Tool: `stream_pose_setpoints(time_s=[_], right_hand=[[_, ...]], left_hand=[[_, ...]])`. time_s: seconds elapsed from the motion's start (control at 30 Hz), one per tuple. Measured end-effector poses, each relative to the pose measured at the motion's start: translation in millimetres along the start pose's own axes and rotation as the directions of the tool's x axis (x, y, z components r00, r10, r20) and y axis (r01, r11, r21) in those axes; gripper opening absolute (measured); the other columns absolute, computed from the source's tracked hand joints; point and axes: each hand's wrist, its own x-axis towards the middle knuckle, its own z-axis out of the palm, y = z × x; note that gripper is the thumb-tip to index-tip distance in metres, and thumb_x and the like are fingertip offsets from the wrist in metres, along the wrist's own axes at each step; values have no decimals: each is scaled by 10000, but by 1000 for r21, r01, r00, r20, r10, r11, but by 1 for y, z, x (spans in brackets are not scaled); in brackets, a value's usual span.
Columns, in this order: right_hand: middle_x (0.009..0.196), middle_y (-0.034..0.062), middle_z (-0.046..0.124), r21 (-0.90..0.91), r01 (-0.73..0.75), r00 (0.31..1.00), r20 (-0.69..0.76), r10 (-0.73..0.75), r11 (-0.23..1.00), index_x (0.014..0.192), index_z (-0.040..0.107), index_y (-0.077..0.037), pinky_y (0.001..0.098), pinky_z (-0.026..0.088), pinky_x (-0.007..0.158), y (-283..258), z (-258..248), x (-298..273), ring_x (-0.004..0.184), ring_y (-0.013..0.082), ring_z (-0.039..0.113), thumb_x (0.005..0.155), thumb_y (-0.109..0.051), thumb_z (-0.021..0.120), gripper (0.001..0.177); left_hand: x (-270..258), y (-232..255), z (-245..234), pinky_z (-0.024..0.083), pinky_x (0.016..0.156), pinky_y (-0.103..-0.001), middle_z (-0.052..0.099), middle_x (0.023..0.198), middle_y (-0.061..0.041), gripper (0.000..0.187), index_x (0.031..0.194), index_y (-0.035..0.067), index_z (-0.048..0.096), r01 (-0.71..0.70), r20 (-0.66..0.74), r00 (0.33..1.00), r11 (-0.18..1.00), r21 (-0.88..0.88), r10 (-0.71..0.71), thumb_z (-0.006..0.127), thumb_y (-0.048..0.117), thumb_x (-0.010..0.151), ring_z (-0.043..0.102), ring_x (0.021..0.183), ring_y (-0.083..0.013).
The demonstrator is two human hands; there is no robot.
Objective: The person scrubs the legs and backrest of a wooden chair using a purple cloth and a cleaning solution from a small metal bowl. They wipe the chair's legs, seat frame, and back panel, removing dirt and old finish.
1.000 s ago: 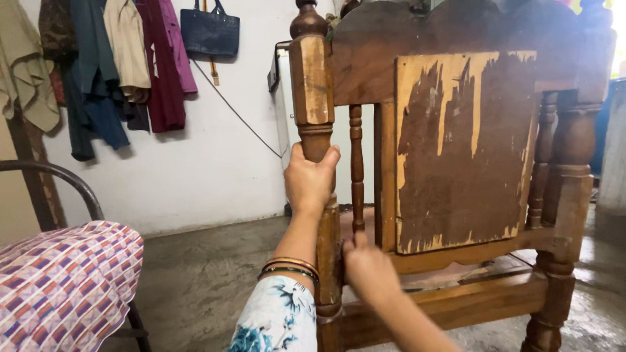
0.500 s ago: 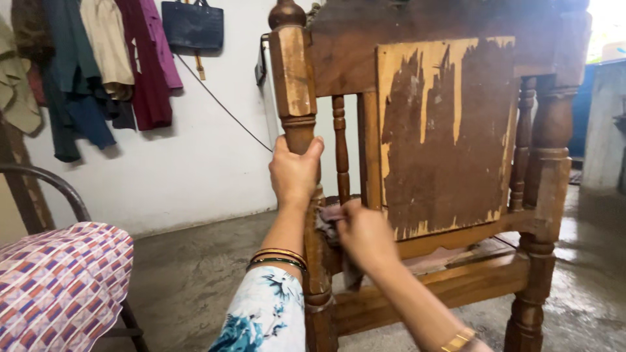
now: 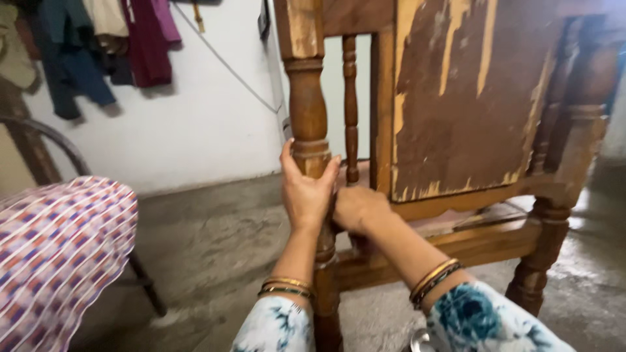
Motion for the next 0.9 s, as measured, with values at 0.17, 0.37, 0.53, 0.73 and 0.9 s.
stream_pose_setpoints(time_s=[0.17, 0.37, 0.53, 0.73, 0.9], right_hand=[[1052, 211, 737, 29, -18, 978, -208, 24, 999, 1022, 767, -74, 502, 569, 884, 0, 21, -17, 1019, 377, 716, 921, -178, 510, 295], [1084, 192, 710, 39, 67, 958, -280, -53, 997, 1491, 515, -210, 540, 562, 771, 16, 33, -55, 889, 415, 715, 877, -86, 497, 628], [1060, 162, 748, 146, 109, 993, -66, -100, 983, 1232, 653, -171, 491, 571, 855, 55, 20, -87, 981, 354, 727, 931, -211, 556, 319], [1009, 175, 771, 158, -33, 990, 141, 11, 987, 1120, 730, -147, 444, 562, 906, 107, 21, -102, 969, 327, 743, 925, -190, 571, 256], [1030, 192, 757, 179, 6, 1000, 14, -9, 984, 1083, 746, -101, 428, 552, 910, 131, 53, -83, 1022, 337, 717, 759, -104, 656, 336]], left_hand=[[0, 8, -3, 540, 901, -473, 696, 1249, -187, 840, 1410, 114, 498, 152, 57, 986, 987, 48, -154, 872, 422, 724, 681, 1116, -382], [1, 11, -3, 533, 903, -493, 696, 1226, -196, 835, 1412, 117, 492, 136, 53, 989, 988, 71, -140, 866, 437, 738, 670, 1113, -403], [1, 17, -6, 534, 884, -496, 706, 1203, -187, 820, 1391, 119, 503, 162, 54, 985, 985, 67, -166, 862, 436, 724, 677, 1094, -397], [0, 16, -6, 533, 884, -495, 712, 1191, -180, 822, 1400, 129, 501, 191, 70, 978, 977, 98, -198, 856, 445, 729, 679, 1088, -394], [0, 17, -6, 536, 885, -490, 703, 1221, -174, 816, 1401, 128, 502, 158, 65, 984, 984, 84, -163, 850, 442, 734, 680, 1097, -385]])
